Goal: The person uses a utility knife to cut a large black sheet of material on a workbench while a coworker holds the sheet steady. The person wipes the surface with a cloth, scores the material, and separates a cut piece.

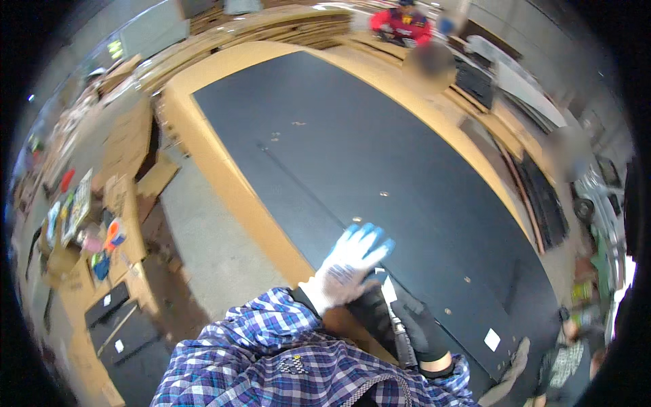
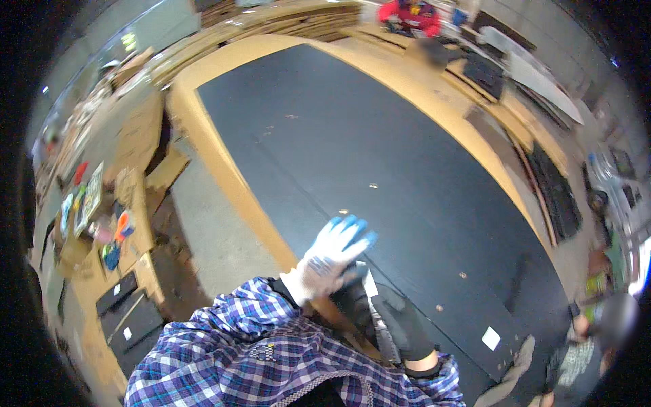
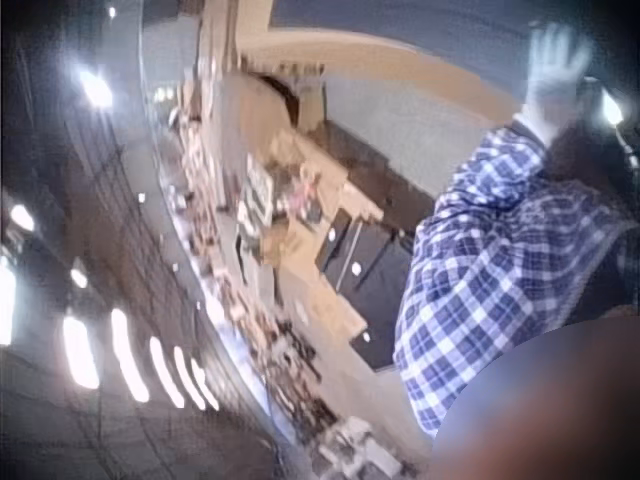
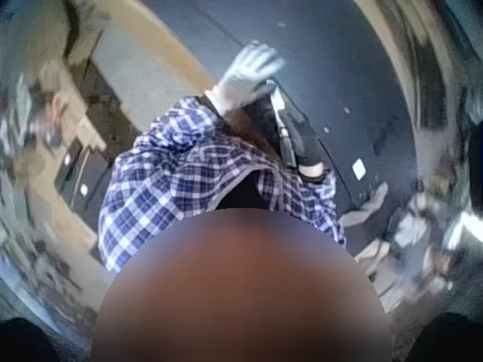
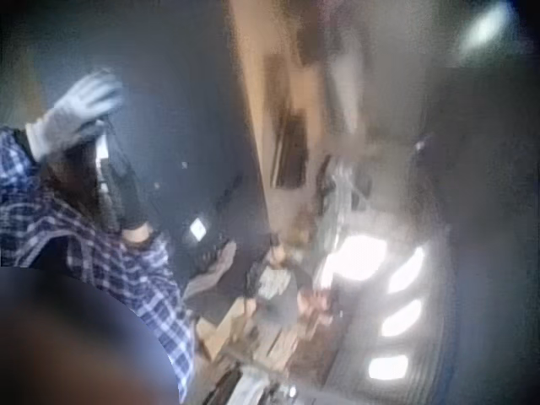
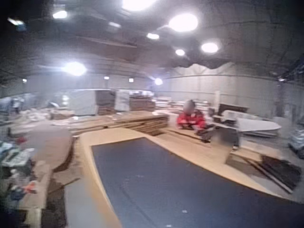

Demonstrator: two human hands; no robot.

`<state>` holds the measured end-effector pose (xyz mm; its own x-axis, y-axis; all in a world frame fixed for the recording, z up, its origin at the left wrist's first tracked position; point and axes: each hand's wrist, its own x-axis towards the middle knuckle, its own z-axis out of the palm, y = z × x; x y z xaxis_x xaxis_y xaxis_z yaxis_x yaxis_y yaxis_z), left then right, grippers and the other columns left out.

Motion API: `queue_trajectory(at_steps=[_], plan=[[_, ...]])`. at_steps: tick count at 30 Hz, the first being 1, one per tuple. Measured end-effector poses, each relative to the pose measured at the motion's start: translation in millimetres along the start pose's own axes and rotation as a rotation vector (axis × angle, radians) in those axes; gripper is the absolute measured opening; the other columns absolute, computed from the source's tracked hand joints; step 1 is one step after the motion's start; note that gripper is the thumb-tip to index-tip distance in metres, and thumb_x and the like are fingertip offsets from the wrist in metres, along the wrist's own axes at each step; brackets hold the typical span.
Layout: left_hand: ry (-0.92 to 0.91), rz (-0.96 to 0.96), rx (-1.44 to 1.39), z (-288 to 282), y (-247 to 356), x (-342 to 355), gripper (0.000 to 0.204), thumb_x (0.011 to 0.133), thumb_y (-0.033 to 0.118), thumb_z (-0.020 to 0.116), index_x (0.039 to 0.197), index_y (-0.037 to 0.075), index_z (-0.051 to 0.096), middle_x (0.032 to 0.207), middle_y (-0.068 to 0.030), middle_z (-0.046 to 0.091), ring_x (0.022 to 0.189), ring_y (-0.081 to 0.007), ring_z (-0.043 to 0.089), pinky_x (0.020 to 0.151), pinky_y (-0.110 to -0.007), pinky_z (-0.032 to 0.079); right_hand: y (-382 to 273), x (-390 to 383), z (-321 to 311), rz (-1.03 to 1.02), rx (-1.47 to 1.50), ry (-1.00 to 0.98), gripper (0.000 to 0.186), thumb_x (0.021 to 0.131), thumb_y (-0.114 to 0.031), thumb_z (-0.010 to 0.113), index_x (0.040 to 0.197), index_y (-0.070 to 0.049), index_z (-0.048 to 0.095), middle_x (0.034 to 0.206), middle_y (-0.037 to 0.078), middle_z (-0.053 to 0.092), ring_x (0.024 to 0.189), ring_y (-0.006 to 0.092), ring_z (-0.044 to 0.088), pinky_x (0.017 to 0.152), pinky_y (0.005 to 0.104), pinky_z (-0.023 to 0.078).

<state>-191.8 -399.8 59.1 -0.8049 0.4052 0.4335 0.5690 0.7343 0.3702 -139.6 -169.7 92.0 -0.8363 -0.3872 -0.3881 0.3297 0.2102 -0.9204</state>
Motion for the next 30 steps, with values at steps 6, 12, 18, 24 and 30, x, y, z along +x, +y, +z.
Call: queue_trajectory(at_steps=[6, 12, 18, 24, 30], plan=[[0.355, -0.498, 0.247, -53.7, -92.4, -106.3, 0.051, 0.092, 0.025, 0.063, 0.139, 0.006, 0.052, 0.143, -0.0192, 0.048, 0.135, -0.0397, 0.041, 0.113, -0.052, 0.030, -38.0, 60.0, 38.6, -0.042, 0.087, -0.104, 0.019, 0.101, -0.014, 0.054, 0.114, 0.000, 0.056, 0.096, 0.009, 0.065, 0.075, 0.0158, 0.064, 0.065, 0.0254, 0.052], [0.737, -0.848, 0.113, -87.5, -163.8, -212.1, 0.046, 0.093, 0.026, 0.063, 0.134, 0.008, 0.056, 0.137, -0.0190, 0.054, 0.131, -0.0389, 0.046, 0.110, -0.049, 0.036, -87.7, 155.6, 135.2, -0.122, -0.003, -0.231, 0.013, 0.104, -0.018, 0.052, 0.107, -0.006, 0.053, 0.090, 0.005, 0.062, 0.071, 0.0121, 0.062, 0.061, 0.0243, 0.052], [0.654, -0.778, -0.816, -131.7, -250.7, -226.7, 0.054, 0.103, 0.026, 0.054, 0.148, -0.001, 0.037, 0.153, -0.0151, 0.040, 0.139, -0.0247, 0.040, 0.116, -0.036, 0.032, -153.8, 262.6, 312.2, -0.351, -0.183, -0.421, 0.026, 0.106, -0.027, 0.048, 0.114, -0.004, 0.053, 0.097, 0.008, 0.065, 0.077, 0.0151, 0.064, 0.067, 0.0276, 0.054], [0.637, -0.660, -1.389, -205.3, -318.1, -257.4, 0.045, 0.096, 0.020, 0.067, 0.134, 0.002, 0.051, 0.114, -0.0056, 0.063, 0.102, -0.0133, 0.058, 0.092, -0.031, 0.049, -168.8, 356.6, 494.1, -0.527, -0.352, -0.782, 0.029, 0.105, -0.026, 0.050, 0.113, 0.000, 0.060, 0.095, 0.007, 0.063, 0.083, 0.0144, 0.059, 0.075, 0.0290, 0.049], [1.248, -0.912, -1.381, -280.9, -367.5, -327.6, 0.035, 0.099, 0.025, 0.062, 0.128, 0.006, 0.061, 0.099, -0.0023, 0.067, 0.086, -0.0116, 0.061, 0.077, -0.027, 0.051, -158.6, 440.0, 639.9, -0.910, -0.551, -0.899, 0.026, 0.095, -0.012, 0.061, 0.118, 0.000, 0.060, 0.114, 0.013, 0.062, 0.104, 0.0238, 0.060, 0.090, 0.0337, 0.049]])
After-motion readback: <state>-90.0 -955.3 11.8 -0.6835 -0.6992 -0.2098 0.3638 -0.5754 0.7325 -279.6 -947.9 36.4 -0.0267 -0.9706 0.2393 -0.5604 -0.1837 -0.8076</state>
